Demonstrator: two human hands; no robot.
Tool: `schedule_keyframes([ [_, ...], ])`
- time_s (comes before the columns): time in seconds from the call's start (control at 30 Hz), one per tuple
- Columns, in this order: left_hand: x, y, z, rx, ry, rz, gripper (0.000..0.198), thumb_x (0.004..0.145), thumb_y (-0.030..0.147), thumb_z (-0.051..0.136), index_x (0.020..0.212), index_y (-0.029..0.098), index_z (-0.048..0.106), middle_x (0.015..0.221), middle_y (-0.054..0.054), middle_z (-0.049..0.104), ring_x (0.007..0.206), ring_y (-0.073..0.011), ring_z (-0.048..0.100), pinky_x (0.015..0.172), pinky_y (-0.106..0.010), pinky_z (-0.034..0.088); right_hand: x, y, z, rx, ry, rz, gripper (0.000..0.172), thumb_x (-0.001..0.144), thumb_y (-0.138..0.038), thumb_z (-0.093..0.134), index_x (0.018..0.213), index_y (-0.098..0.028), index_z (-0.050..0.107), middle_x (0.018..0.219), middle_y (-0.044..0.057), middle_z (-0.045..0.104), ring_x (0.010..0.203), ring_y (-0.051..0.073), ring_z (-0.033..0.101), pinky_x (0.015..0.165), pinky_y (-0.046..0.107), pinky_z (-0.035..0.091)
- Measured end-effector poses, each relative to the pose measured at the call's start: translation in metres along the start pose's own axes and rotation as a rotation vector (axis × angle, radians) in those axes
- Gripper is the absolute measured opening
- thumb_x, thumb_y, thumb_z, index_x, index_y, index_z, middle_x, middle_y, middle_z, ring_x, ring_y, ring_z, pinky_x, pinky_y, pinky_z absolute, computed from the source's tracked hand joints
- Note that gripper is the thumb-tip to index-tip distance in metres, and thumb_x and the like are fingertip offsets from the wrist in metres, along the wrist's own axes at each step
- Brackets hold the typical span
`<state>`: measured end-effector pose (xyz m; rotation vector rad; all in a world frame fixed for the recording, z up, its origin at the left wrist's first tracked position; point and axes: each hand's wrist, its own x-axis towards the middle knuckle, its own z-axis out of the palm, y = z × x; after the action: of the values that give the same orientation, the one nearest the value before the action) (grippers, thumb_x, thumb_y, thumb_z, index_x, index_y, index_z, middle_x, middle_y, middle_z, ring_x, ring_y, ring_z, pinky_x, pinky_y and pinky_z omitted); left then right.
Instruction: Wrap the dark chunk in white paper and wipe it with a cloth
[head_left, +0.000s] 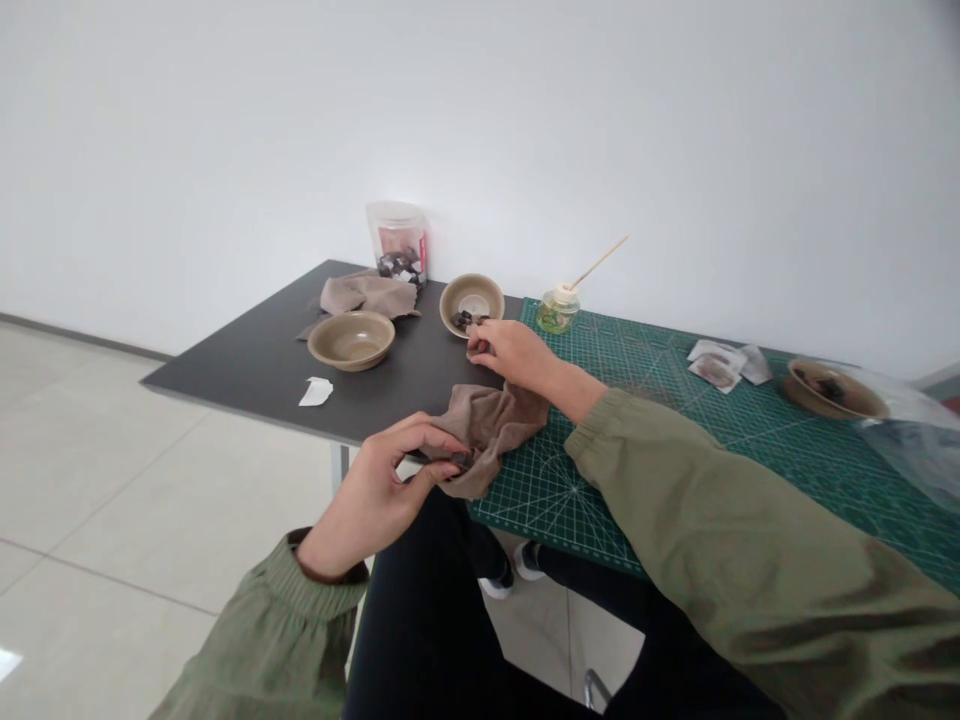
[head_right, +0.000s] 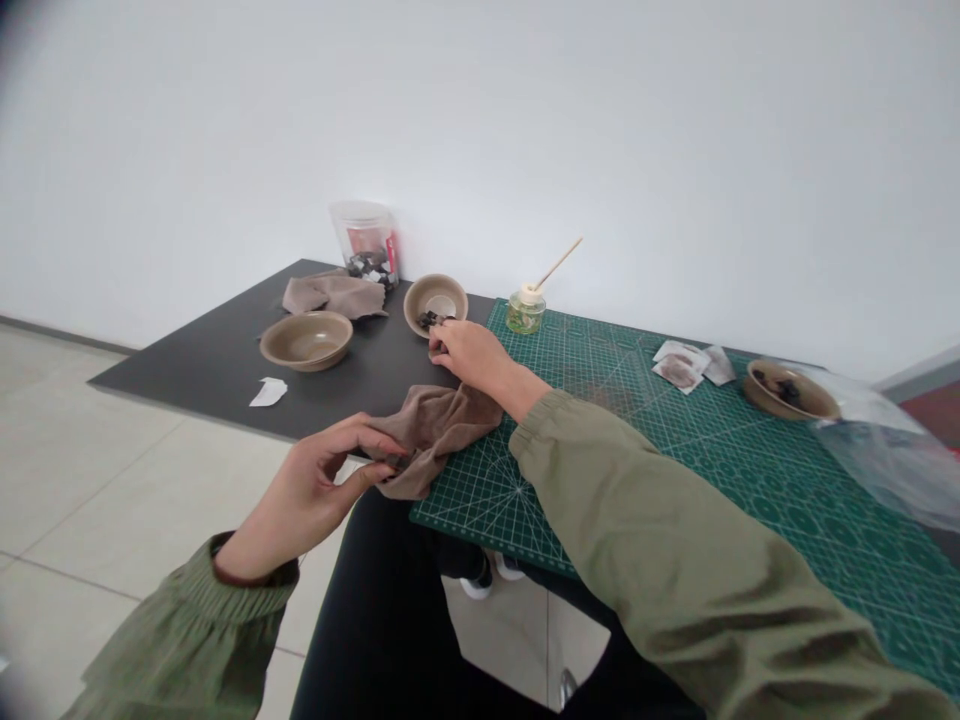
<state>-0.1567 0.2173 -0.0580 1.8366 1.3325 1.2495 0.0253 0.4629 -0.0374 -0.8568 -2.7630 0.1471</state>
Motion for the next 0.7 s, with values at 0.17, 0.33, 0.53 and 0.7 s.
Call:
schedule_keyframes([
  [0.17, 0.000, 0.010, 0.006, -0.052, 0.057, 0.001, 0.013, 0.102, 0.018, 0.078, 0.100, 0.025, 0.088, 0.099, -0.005, 0.084, 0.093, -0.0231, 0.078, 0.083, -0.035, 0.061, -0.003, 0.008, -0.007, 0.003, 0.051, -0.011, 0.040, 0.114, -0.042, 0.081, 0.147, -0.020, 0.074, 0.147, 0.012, 0.077, 0.124, 0.030, 0.080, 0.105, 0.052, 0.071],
  [0.33, 0.001, 0.009, 0.006, -0.086, 0.069, -0.008, 0.012, 0.100, 0.019, 0.079, 0.100, 0.025, 0.089, 0.098, -0.007, 0.085, 0.093, -0.0251, 0.079, 0.083, -0.036, 0.061, 0.024, 0.016, -0.030, -0.035, 0.200, 0.042, 0.027, 0.114, -0.034, 0.080, 0.135, -0.018, 0.077, 0.140, 0.011, 0.078, 0.125, 0.030, 0.078, 0.111, 0.054, 0.066],
  [0.53, 0.003, 0.009, 0.005, -0.109, 0.061, -0.023, 0.011, 0.101, 0.023, 0.080, 0.098, 0.025, 0.089, 0.097, -0.008, 0.086, 0.092, -0.0265, 0.079, 0.083, -0.037, 0.062, 0.067, 0.016, -0.045, -0.081, 0.241, 0.117, 0.017, 0.111, -0.020, 0.076, 0.127, -0.016, 0.080, 0.141, 0.020, 0.075, 0.130, 0.038, 0.073, 0.116, 0.051, 0.057],
  [0.7, 0.003, 0.012, 0.006, -0.125, 0.063, -0.032, 0.011, 0.101, 0.023, 0.080, 0.098, 0.025, 0.090, 0.097, -0.008, 0.085, 0.091, -0.0266, 0.079, 0.080, -0.037, 0.063, 0.068, 0.030, -0.046, -0.084, 0.357, 0.258, 0.035, 0.117, -0.019, 0.060, 0.149, -0.010, 0.067, 0.157, 0.026, 0.066, 0.146, 0.043, 0.065, 0.128, 0.061, 0.050],
])
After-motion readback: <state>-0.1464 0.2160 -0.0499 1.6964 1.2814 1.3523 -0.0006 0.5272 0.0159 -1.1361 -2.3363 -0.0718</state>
